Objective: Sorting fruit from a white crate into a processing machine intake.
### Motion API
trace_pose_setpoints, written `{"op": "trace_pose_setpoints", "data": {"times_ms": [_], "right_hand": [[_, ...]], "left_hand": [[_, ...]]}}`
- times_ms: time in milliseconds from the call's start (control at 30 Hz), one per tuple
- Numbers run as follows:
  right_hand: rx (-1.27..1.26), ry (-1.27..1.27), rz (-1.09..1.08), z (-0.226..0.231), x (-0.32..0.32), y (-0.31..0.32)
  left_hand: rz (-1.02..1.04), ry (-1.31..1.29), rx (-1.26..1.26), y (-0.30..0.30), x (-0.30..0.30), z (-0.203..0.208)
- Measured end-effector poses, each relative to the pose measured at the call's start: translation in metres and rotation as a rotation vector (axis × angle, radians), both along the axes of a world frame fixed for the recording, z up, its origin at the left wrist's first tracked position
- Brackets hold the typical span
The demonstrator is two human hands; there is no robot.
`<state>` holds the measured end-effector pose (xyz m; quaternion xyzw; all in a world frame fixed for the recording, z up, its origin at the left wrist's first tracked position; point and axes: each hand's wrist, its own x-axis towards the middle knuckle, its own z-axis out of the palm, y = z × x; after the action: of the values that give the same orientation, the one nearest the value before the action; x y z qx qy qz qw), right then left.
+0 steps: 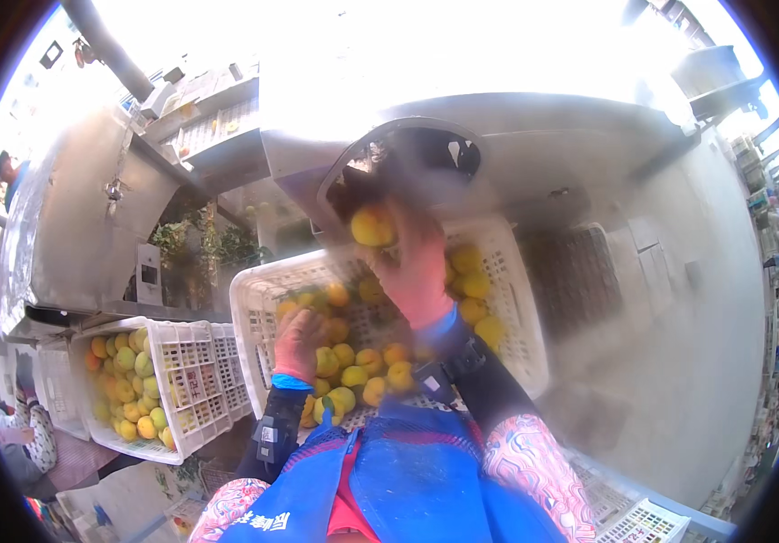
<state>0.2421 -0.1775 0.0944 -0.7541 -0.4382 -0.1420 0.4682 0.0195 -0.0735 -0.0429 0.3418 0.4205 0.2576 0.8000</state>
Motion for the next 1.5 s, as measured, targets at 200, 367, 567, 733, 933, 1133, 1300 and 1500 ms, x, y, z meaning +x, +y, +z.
{"op": "trace_pose_setpoints", "data": {"times_ms": [200,367,567,733,933,1133,1300,1500], "right_hand": [[-0.235,-0.526,-0.263,-0.041,0.078,0.047],[-0.004,-0.223,0.062,-0.006,0.015,0.025],[-0.593,0.362,-0.024,-0.234,-0.029,-0.013],[-1.103,0.348,-0.021,-0.296,-0.012,0.022],[-0.395,1.258,0.462,-0.252,-0.014,0.005],[0.264,2.106,0.784,-0.115,-0.039,-0.002],[0.122,1.843,0.759,-0.088,-0.056,-0.015],[-0.300,0.640,0.392,-0.027,-0.066,-0.021]], "left_hand": [[-0.083,0.771,0.752,0.031,0.014,-0.073],[-0.364,1.235,0.700,0.051,0.027,-0.092],[-0.598,1.633,0.876,0.034,0.071,-0.094],[-0.721,1.603,0.803,0.039,0.079,-0.078],[-0.138,0.494,0.258,0.038,0.031,-0.090],[0.044,-0.297,-0.388,0.006,0.016,0.027],[-0.258,-0.249,0.115,-0.016,0.027,0.038],[-0.345,-0.087,0.502,-0.007,0.018,0.076]]}}
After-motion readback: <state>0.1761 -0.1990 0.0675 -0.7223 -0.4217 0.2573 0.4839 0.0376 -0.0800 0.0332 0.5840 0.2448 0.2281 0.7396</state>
